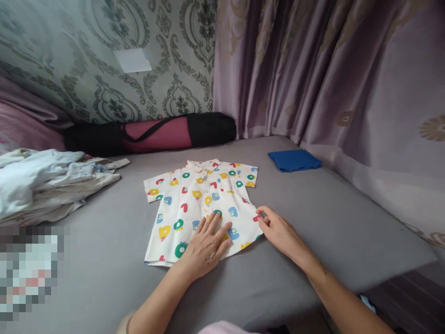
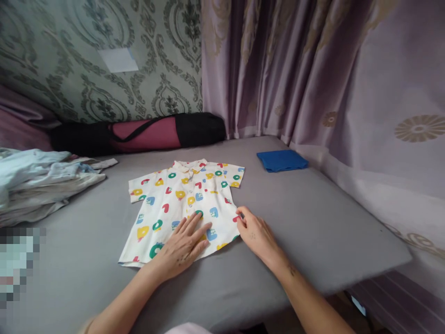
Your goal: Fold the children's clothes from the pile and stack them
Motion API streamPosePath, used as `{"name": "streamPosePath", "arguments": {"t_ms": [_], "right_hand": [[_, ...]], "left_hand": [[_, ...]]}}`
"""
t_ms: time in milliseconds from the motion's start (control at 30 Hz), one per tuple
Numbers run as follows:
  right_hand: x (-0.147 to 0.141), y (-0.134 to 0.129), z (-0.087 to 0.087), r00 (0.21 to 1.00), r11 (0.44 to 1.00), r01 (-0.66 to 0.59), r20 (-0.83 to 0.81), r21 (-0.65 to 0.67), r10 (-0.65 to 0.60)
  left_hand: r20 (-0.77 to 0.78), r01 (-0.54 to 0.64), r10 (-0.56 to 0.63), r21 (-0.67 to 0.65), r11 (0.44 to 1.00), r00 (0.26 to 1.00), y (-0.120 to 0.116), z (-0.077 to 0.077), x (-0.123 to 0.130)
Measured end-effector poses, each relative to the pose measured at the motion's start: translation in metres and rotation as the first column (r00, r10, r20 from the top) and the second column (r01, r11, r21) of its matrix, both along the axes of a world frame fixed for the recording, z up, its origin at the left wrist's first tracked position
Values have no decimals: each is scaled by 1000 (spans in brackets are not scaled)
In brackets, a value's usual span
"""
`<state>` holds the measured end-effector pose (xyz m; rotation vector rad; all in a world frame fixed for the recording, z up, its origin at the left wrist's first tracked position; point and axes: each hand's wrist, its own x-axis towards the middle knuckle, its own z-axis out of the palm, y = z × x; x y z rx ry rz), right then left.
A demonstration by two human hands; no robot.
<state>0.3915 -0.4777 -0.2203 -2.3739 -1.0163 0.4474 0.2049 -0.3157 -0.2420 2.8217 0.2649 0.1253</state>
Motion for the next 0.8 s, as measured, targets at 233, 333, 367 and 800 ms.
{"name": "streamPosePath", "arguments": {"t_ms": [233,333,367,800], "right_hand": [[9,-8,16,986,982,-162,19,-96,165],[33,4,23,982,980,-174,53,-95,179],[46,12,23,985,986,-145,83,-84,151],[151,141,-12,901,926,362,296,-111,-317]], "left_hand": [[-31,-5,5,13,1000,1000,1,15,-4],[-31,-2,4,50,999,1000,-4,28,4],[-36,8,-6,57,998,999,-8,33,11],[-86,-83,80,-32,996,993,-82,25,96]]}}
